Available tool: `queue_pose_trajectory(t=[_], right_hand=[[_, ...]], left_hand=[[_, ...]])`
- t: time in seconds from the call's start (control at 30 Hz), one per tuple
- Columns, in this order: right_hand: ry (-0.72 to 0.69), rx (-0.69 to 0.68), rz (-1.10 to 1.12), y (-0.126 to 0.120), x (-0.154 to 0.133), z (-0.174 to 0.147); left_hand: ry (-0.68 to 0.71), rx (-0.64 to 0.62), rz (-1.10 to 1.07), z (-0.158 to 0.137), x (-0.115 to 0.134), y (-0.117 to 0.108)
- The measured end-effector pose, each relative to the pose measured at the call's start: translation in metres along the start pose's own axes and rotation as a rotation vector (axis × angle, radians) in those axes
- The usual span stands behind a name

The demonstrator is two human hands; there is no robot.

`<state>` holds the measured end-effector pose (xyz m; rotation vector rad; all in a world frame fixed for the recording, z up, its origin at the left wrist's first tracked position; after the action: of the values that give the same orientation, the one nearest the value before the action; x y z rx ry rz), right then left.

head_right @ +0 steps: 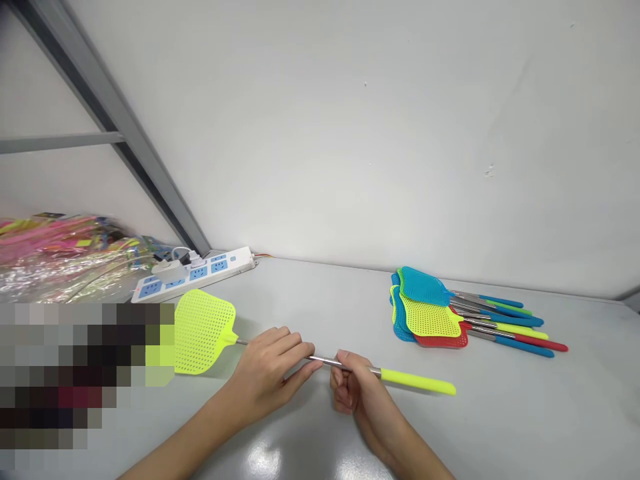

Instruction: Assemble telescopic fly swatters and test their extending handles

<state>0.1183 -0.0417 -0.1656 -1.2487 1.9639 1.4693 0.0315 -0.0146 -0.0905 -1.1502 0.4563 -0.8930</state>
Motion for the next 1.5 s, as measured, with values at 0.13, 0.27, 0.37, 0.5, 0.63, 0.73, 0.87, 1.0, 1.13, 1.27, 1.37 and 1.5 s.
queue_pose_trajectory(t=[0.13, 0.27, 0.37, 0.5, 0.63, 0.73, 0.87, 1.0, 1.13, 1.27, 1.37, 1.5], right_hand=[[-0.005, -0.001, -0.039, 0.003, -0.002, -0.001], [0.004, -0.025, -0.034, 0.008, 0.002, -0.002], [0.016, -0.019, -0.009, 0.010, 0.008, -0.001], [0.016, -0.070, 0.007, 0.012, 0.015, -0.001], [-0.012, -0.093, -0.011, 0.012, 0.013, 0.000], [0.010, -0.080, -0.011, 0.012, 0.014, 0.001], [0.043, -0.098, 0.047, 0.014, 0.017, 0.000], [0.068, -0.116, 0.082, 0.018, 0.017, -0.003], [0.041, -0.072, 0.037, 0.017, 0.012, -0.006], [0.007, -0.019, 0.023, 0.010, 0.007, -0.007], [-0.020, -0.016, -0.001, 0.006, 0.002, -0.007], [-0.056, -0.038, -0.054, 0.001, -0.006, -0.007]], left_hand=[[-0.039, -0.079, -0.067, 0.000, 0.004, 0.003], [-0.046, -0.109, -0.117, -0.001, 0.018, 0.007], [-0.020, -0.113, -0.112, -0.005, 0.027, 0.015], [0.015, -0.024, -0.062, -0.012, 0.030, 0.019], [0.012, -0.018, -0.050, -0.015, 0.028, 0.022], [0.002, 0.002, -0.050, -0.015, 0.028, 0.023], [0.025, 0.105, 0.025, -0.013, 0.032, 0.013], [0.091, 0.104, 0.114, -0.011, 0.032, 0.007], [0.159, 0.139, 0.152, -0.009, 0.031, 0.000], [0.164, 0.141, 0.141, -0.006, 0.027, -0.003], [0.161, 0.147, 0.140, -0.004, 0.023, -0.008], [0.157, 0.158, 0.163, -0.004, 0.013, -0.016]])
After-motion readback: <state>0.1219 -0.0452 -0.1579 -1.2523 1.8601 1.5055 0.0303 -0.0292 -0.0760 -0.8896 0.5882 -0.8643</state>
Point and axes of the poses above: each hand's wrist, its own z-axis towards the middle knuckle, its own y-axis out of the palm, x = y × z, the point moved 8 cm from there along z, towards the middle knuckle
